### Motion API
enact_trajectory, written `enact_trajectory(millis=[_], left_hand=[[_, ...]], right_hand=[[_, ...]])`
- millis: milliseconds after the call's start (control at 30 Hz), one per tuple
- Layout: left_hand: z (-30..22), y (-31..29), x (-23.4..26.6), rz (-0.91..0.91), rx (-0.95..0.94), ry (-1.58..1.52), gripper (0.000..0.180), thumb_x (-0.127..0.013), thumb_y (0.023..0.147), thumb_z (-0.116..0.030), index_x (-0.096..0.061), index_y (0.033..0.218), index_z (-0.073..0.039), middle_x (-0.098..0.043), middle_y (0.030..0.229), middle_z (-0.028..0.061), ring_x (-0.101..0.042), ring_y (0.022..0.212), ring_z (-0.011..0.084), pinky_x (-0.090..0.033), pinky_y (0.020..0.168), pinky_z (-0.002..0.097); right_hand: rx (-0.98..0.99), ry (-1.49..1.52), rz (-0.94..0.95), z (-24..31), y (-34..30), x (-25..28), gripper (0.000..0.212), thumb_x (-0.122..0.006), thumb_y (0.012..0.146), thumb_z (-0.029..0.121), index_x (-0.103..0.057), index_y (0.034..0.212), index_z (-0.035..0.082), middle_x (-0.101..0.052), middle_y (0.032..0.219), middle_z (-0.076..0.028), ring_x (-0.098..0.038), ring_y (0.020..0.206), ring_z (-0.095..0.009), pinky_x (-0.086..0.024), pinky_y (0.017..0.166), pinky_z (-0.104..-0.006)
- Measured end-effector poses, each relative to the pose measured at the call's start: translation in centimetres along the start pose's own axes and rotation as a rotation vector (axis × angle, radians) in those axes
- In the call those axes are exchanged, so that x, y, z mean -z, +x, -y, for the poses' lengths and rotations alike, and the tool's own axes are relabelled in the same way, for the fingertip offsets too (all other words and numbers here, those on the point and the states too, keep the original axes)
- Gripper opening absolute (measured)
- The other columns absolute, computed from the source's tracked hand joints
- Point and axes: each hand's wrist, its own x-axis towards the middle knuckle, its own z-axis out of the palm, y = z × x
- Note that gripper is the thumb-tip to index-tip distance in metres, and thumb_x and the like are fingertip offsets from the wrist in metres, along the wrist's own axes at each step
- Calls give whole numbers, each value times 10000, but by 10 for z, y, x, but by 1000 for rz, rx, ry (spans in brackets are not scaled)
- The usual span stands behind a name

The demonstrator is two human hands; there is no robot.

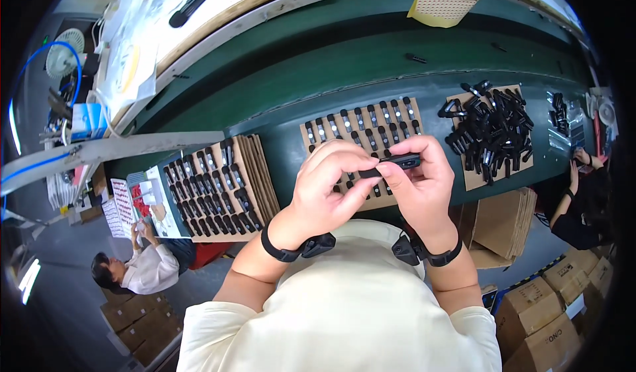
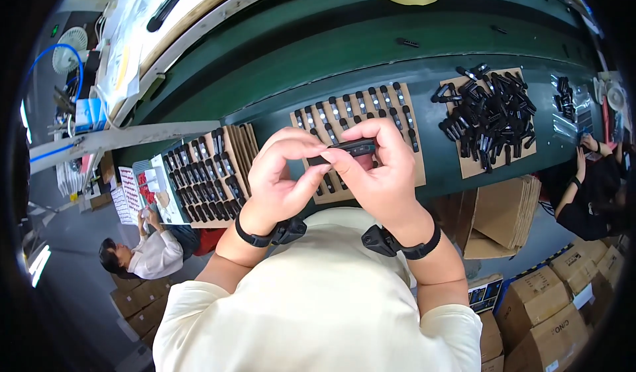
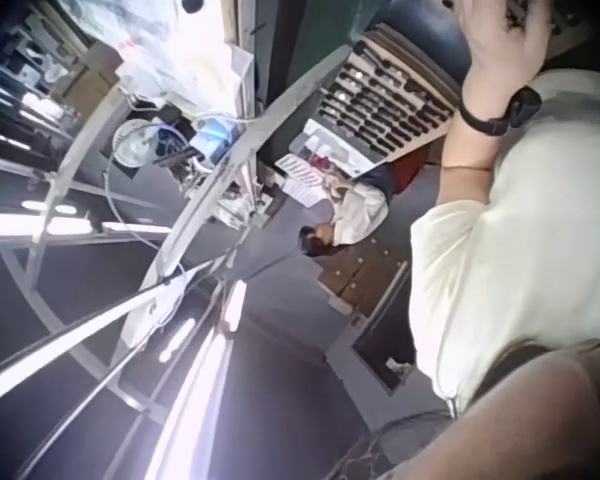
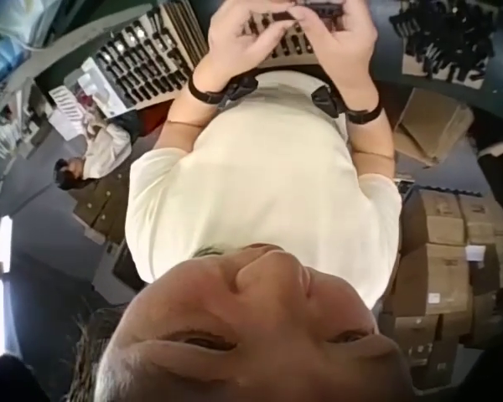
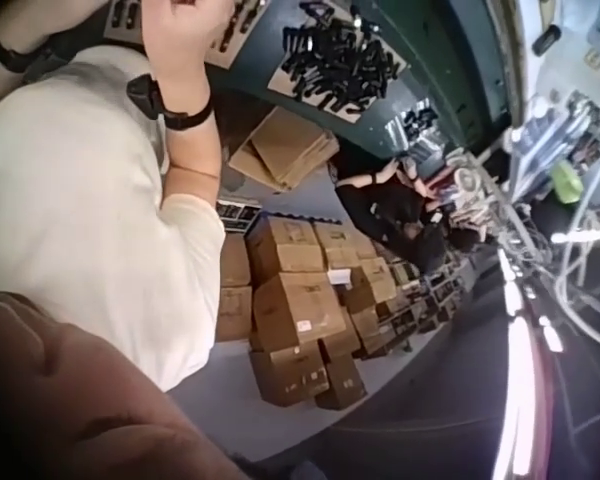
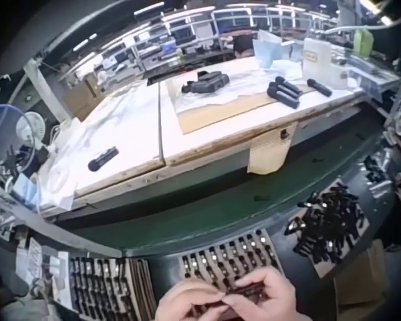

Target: The person picks up a microphone from a pile, inspects it, and places it onto a cardboard sheet. After filling the sheet, the person covers it with another piece of cardboard and repeats the process.

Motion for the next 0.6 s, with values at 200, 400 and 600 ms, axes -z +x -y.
enact_trajectory(millis=[200, 400, 600], left_hand=[[-28, -12, 5, -36, -105, 29, 308, -761, 676, 41, -646, 955, -19, -663, 908, 108, -637, 813, 248, -505, 733, 348], [-42, -19, 5, -30, -116, -74, 325, -753, 669, 48, -649, 972, -8, -656, 894, 112, -630, 790, 245, -503, 719, 329], [-54, -22, 10, 25, -129, -77, 261, -731, 735, 27, -637, 979, 23, -642, 931, 133, -617, 830, 231, -497, 746, 323]], right_hand=[[210, -104, -28, 24, -23, -4, 204, -609, 952, 151, -588, 1061, -20, -591, 920, -21, -547, 734, -55, -450, 620, -198], [76, 54, 28, 39, -47, 8, 285, -449, 1025, 185, -591, 1073, -58, -604, 919, -88, -566, 716, -89, -443, 614, -212], [212, 47, 35, 41, -59, 16, 272, -510, 997, 146, -581, 1115, -88, -607, 944, -126, -579, 759, -126, -451, 660, -223]])
